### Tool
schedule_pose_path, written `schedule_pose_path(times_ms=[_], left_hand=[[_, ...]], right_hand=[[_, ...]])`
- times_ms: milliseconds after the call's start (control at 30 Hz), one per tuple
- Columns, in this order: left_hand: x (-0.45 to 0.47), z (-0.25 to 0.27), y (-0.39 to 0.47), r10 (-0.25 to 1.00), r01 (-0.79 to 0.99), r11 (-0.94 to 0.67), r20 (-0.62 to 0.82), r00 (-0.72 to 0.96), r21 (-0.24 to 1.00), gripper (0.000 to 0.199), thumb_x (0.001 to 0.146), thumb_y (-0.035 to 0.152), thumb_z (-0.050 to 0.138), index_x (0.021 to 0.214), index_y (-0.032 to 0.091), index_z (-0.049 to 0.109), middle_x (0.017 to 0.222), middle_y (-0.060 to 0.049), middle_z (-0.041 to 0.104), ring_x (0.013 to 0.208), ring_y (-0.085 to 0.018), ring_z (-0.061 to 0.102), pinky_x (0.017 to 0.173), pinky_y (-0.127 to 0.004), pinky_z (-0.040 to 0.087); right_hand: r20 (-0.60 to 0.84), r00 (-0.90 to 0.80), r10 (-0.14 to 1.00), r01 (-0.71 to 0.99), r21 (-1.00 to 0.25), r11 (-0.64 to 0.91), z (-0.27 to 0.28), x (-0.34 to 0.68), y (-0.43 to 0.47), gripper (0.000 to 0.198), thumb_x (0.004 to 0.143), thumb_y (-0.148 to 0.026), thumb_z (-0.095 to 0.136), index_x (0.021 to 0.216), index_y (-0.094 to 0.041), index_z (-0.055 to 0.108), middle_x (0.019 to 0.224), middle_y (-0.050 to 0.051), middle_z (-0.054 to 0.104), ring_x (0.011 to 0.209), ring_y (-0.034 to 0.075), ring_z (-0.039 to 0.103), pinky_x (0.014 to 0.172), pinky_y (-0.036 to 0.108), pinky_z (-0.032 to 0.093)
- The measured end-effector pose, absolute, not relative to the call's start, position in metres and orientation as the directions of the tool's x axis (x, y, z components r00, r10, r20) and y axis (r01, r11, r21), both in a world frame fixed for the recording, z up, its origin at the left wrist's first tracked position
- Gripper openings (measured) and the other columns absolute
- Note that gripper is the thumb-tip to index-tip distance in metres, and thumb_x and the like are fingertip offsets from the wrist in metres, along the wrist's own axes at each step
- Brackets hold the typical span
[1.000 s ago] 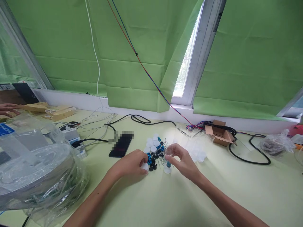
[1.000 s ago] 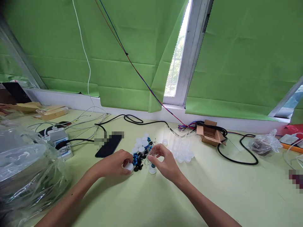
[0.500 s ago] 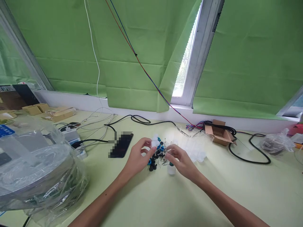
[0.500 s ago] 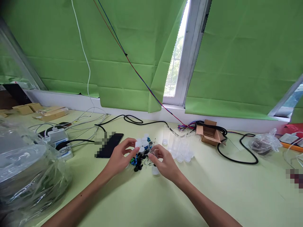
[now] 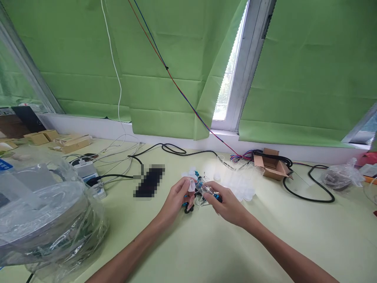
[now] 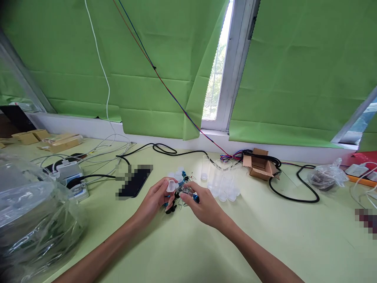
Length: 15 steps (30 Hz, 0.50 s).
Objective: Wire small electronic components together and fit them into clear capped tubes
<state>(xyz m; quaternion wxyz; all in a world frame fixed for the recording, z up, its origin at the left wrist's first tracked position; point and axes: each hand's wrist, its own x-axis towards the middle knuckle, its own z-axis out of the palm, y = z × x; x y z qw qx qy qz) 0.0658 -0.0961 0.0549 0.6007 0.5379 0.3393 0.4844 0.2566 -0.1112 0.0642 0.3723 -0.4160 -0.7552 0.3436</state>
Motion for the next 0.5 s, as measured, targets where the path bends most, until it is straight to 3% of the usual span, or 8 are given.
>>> schedule_pose_path(times_ms=[233, 500], left_hand=[[0.0673, 0.0559, -0.1009, 0.946, -0.03, -0.176, 0.177, 0.272, 0.984, 0.037, 0.092, 0.056, 0.044, 0.096, 0.021, 0.057, 0.061, 0.005, 0.042, 0.048, -0.009, 0.037, 0.045, -0.021, 0.033], [0.0686, 0.0501, -0.1044, 0.932, 0.061, -0.254, 0.227, 0.282, 0.965, 0.037, 0.096, 0.053, 0.035, 0.095, 0.021, 0.053, 0.061, 0.005, 0.039, 0.051, -0.01, 0.034, 0.047, -0.022, 0.03]], right_hand=[[0.266, -0.403, 0.876, 0.474, -0.758, 0.448, 0.0684, 0.2551, -0.1144, 0.022, 0.094, -0.04, 0.052, 0.102, -0.023, 0.063, 0.08, -0.001, 0.061, 0.069, 0.014, 0.049, 0.063, 0.025, 0.039], [0.257, -0.428, 0.866, 0.504, -0.728, 0.465, 0.0696, 0.2547, -0.1163, 0.022, 0.093, -0.039, 0.052, 0.101, -0.022, 0.063, 0.076, -0.002, 0.06, 0.063, 0.012, 0.044, 0.059, 0.024, 0.037]])
